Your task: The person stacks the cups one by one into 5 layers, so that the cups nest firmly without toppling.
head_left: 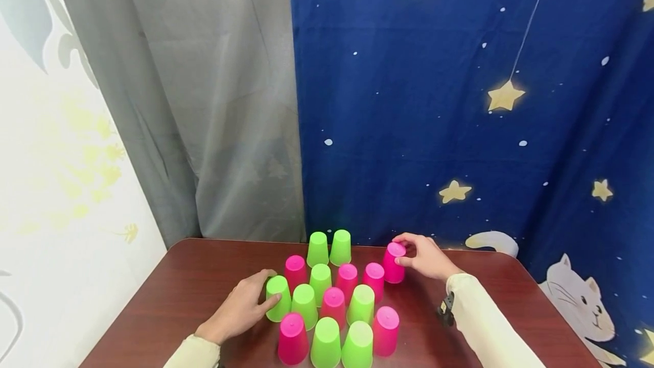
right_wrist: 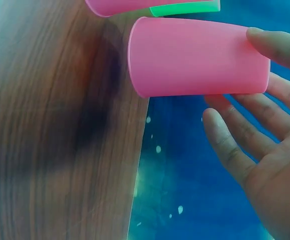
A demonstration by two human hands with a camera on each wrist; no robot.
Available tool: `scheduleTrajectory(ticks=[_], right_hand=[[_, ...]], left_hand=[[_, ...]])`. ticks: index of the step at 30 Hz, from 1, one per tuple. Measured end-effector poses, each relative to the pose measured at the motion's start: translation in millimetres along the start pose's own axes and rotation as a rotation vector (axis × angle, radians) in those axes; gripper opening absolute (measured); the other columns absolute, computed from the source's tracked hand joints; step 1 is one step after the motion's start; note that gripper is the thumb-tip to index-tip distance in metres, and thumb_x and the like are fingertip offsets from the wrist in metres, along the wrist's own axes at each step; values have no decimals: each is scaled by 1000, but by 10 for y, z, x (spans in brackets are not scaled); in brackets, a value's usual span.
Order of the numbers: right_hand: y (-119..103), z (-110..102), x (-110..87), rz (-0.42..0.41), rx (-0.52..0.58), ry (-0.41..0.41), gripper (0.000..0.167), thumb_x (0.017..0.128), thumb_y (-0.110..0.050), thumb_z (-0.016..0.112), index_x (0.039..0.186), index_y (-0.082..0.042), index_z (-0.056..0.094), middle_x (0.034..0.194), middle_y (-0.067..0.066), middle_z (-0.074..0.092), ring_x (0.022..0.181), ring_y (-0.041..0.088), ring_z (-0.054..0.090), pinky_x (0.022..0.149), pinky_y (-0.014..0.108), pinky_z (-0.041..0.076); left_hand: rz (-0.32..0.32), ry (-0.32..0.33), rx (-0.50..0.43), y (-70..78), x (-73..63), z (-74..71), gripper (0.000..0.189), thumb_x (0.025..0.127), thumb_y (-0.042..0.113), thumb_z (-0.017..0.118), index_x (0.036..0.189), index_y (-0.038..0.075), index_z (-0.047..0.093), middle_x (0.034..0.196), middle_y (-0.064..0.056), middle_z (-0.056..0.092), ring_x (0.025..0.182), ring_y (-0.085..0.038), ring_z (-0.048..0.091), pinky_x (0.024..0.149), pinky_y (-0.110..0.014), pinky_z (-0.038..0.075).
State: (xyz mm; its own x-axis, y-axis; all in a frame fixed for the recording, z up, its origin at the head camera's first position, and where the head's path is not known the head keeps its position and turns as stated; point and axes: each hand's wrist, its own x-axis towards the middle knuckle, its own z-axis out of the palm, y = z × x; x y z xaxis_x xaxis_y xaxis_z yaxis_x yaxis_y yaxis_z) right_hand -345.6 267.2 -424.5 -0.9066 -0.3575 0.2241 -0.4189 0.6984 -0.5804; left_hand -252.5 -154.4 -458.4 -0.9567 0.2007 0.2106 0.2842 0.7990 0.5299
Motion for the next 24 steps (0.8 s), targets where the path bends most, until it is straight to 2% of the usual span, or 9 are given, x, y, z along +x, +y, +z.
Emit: scheduleTrajectory(ticks=[9,14,20,24], right_hand=[[-98,130,290,-13,-8,2,39,83,-13,79,119,-7,67,106,11,73,95,24,70,85,41,60],[-115,232,452,-33,-27,5,38,83,-15,79,119,-6,68,106,12,74,95,26,72,88,43,59],[-126,366,591,0,-19,-14,35,84,-13,79,117,-6,68,105,11,74,95,25,71,89,43,59],[-137,445,659,38,-2,-26,34,84,-11,79,116,-6,68,105,12,74,94,24,71,88,42,59]], left_hand=[[8,1,15,-4,21,2,39,85,27,79,118,12,63,103,6,67,92,-11,62,82,-32,58],[24,7,38,-14,33,-12,40,84,27,80,117,11,65,105,3,68,93,-13,63,84,-37,58],[48,-22,63,-16,54,-27,38,85,29,79,116,12,65,107,2,69,95,-13,65,84,-39,59],[39,-35,55,-17,66,-37,37,86,29,79,116,13,64,106,3,69,93,-13,64,83,-38,59]])
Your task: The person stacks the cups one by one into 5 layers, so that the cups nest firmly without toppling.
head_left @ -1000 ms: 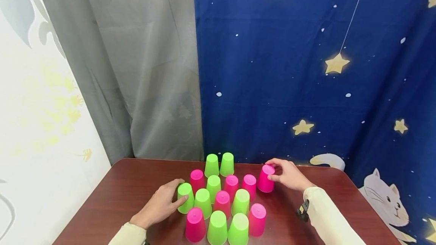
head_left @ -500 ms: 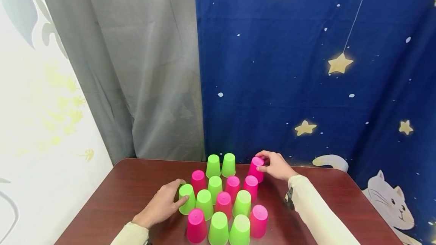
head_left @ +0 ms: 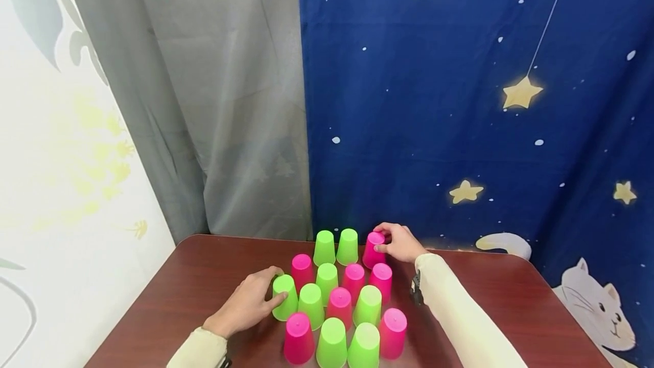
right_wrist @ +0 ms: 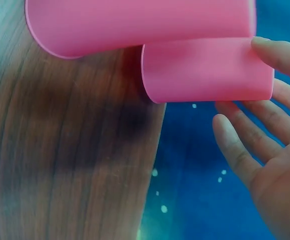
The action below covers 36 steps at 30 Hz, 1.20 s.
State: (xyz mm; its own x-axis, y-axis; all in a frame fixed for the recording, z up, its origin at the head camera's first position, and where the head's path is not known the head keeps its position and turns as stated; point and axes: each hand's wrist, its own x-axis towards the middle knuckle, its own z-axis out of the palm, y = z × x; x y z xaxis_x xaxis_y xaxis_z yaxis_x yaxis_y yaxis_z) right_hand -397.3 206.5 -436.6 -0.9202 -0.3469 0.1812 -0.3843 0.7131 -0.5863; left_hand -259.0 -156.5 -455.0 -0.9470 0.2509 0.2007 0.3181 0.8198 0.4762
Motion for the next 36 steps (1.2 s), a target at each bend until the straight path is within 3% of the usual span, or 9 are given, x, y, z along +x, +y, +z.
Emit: scheduleTrajectory(ticks=[6,19,36], right_hand=[[4,69,50,65,26,4,35,84,-10,78,116,-4,68,106,14,73,94,24,70,89,42,59],[77,125,110,97,25,44,37,84,-11,79,118,-2,67,109,16,73,98,28,71,92,44,58],[45,128,101,121,33,43,43,84,-11,80,124,-2,65,113,18,73,103,30,70,93,44,58]], left_hand=[[-11,-5,-9,12,4,-2,37,86,28,79,116,12,64,106,2,69,94,-16,65,83,-40,59],[-13,-12,2,23,26,-13,37,85,30,79,115,13,64,104,4,69,90,-12,63,80,-35,59],[44,-17,12,-10,23,-24,42,86,29,78,122,11,64,112,4,69,98,-10,65,85,-35,58]])
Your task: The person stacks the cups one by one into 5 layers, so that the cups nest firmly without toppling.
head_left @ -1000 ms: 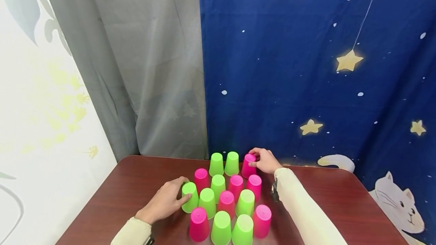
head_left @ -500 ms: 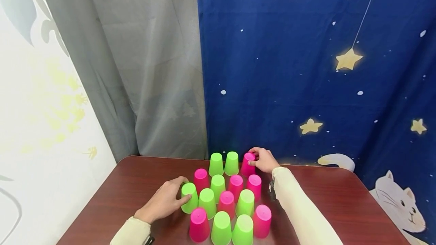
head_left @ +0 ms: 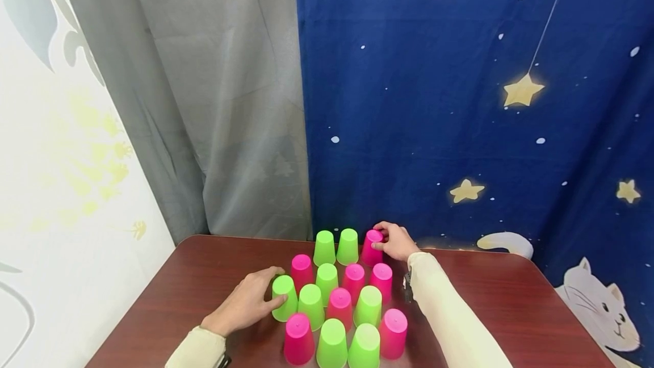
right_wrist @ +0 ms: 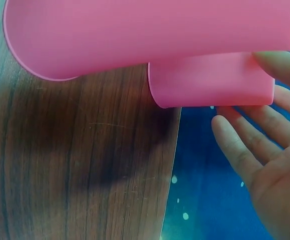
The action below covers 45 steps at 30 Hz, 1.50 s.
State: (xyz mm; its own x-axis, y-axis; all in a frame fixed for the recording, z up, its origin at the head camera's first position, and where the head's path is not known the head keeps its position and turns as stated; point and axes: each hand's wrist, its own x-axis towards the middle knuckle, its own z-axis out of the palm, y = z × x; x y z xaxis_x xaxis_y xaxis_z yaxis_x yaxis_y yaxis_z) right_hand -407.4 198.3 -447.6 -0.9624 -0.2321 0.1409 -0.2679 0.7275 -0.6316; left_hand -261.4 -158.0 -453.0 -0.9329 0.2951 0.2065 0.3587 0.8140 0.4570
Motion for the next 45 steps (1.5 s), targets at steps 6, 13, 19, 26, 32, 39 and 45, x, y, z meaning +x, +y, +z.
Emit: scheduleTrajectory(ticks=[6,13,19,26,32,39,45], right_hand=[[33,-55,-25,-9,44,-13,52,83,-10,81,130,0,60,119,22,71,108,35,70,94,45,58],[73,-158,-59,-22,56,-15,50,83,-11,80,128,1,61,120,24,70,109,38,70,96,48,56],[17,-292,-145,-22,-32,-63,52,85,-14,79,131,-1,59,125,24,67,113,38,68,99,50,55],[-214,-537,-340,-81,-115,-139,58,85,-16,78,137,-1,56,134,24,62,124,41,61,102,52,53],[-350,-718,-574,-144,-119,-158,56,86,-17,78,137,-5,56,135,21,62,124,41,61,98,50,55],[-461,-825,-913,-238,-146,-197,51,86,-19,79,132,-9,60,131,14,66,118,34,65,92,44,59],[-541,-873,-1184,-294,-129,-229,51,86,-28,79,131,-11,62,126,7,68,115,27,67,90,37,60]], left_hand=[[18,3,-8,-10,1,1,36,87,27,77,117,13,64,106,6,69,93,-7,63,81,-29,57],[32,8,-16,-25,5,-27,32,86,27,78,112,14,64,98,8,67,85,-4,60,75,-24,55],[30,6,-32,-56,-11,-66,31,85,26,79,109,14,64,92,9,65,81,-7,60,71,-22,52],[32,25,2,-134,-3,-168,32,84,28,80,108,13,64,89,9,64,80,-6,58,71,-23,52],[40,28,23,-235,17,-231,32,85,27,80,108,13,63,87,9,63,78,-6,56,69,-22,50],[20,41,44,-329,91,-282,31,85,27,79,107,12,64,89,7,64,78,-8,57,68,-24,49],[30,45,61,-374,182,-294,33,85,25,80,109,9,63,91,4,66,81,-11,60,70,-26,51]])
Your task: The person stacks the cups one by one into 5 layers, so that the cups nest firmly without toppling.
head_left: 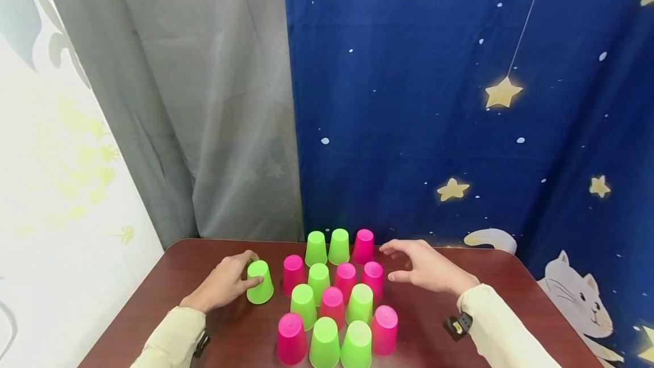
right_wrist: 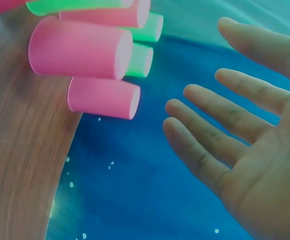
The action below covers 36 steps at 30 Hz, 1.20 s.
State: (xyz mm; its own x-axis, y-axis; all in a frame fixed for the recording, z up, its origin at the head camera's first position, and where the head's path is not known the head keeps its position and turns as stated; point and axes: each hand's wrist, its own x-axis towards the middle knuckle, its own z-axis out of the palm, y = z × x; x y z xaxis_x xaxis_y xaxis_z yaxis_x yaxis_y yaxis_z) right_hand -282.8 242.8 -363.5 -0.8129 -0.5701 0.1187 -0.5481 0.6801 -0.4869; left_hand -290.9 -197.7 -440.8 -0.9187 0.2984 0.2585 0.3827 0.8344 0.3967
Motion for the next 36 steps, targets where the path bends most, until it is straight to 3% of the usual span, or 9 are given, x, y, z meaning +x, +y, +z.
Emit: scheduleTrajectory(ticks=[8,15,20,28,36], right_hand=[[-79,38,-250,-64,-42,4,47,86,-28,79,128,-15,63,123,2,70,112,25,68,88,33,60],[-96,129,-401,-58,-86,4,48,86,-34,79,129,-18,63,121,-5,69,110,19,67,94,37,57],[-121,223,-495,-104,-114,31,45,85,-27,80,126,-16,65,119,-6,70,108,17,68,94,37,57],[-181,371,-617,-50,-135,23,48,86,-38,78,129,-20,64,122,-9,68,111,16,65,96,41,56],[-181,483,-661,-133,-164,108,46,84,-29,80,126,-18,65,118,-7,70,106,17,68,93,38,56]], left_hand=[[22,9,24,24,109,-9,37,85,26,80,112,6,63,91,4,66,80,-11,59,70,-28,51],[17,-4,19,11,152,-14,37,86,25,79,113,5,63,90,2,66,80,-15,61,68,-28,50],[13,2,25,-25,225,12,37,86,24,79,113,5,63,88,2,65,79,-15,61,67,-29,50],[-14,-3,-9,-49,370,78,38,88,24,76,116,3,62,93,-3,68,81,-16,61,68,-29,50],[-1,0,-32,-30,527,141,36,89,21,75,115,1,62,95,-8,68,82,-21,63,68,-29,51]])
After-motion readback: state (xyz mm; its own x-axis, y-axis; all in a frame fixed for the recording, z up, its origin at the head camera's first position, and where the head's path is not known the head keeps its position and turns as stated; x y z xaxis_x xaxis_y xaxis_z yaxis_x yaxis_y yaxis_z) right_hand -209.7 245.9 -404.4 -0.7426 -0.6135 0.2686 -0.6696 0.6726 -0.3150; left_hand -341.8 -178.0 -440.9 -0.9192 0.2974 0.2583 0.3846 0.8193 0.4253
